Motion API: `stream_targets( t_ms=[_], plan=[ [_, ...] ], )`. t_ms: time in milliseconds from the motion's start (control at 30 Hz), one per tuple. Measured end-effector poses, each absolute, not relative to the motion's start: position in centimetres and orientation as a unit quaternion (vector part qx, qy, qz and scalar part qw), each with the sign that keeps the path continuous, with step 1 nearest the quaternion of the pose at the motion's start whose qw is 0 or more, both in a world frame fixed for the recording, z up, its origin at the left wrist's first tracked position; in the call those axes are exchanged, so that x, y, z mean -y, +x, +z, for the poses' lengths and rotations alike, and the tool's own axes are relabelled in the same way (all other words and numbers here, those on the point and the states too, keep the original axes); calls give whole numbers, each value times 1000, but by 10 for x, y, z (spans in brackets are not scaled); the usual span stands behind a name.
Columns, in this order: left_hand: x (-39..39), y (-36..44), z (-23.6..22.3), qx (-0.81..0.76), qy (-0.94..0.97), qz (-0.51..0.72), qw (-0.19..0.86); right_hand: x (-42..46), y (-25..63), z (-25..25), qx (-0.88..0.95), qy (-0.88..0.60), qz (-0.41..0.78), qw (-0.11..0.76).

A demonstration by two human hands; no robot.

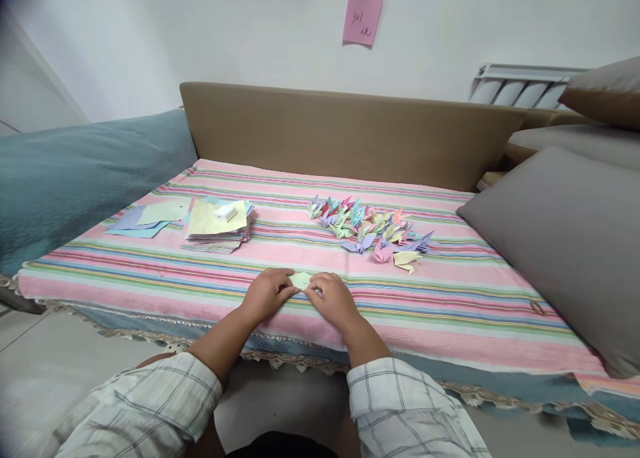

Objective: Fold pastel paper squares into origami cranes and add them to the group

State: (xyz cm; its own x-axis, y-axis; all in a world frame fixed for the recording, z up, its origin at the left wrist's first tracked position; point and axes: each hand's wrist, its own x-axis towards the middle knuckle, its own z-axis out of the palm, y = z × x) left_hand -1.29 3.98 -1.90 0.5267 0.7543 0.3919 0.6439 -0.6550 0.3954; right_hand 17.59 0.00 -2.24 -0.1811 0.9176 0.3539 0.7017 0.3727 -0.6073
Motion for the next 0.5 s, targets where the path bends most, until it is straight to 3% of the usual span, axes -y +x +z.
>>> stream_targets(
  t_ms=[500],
  plan=[
    [-40,-6,-19,-433,856,270,80,-3,168,-26,739,-573,103,339]
  ],
)
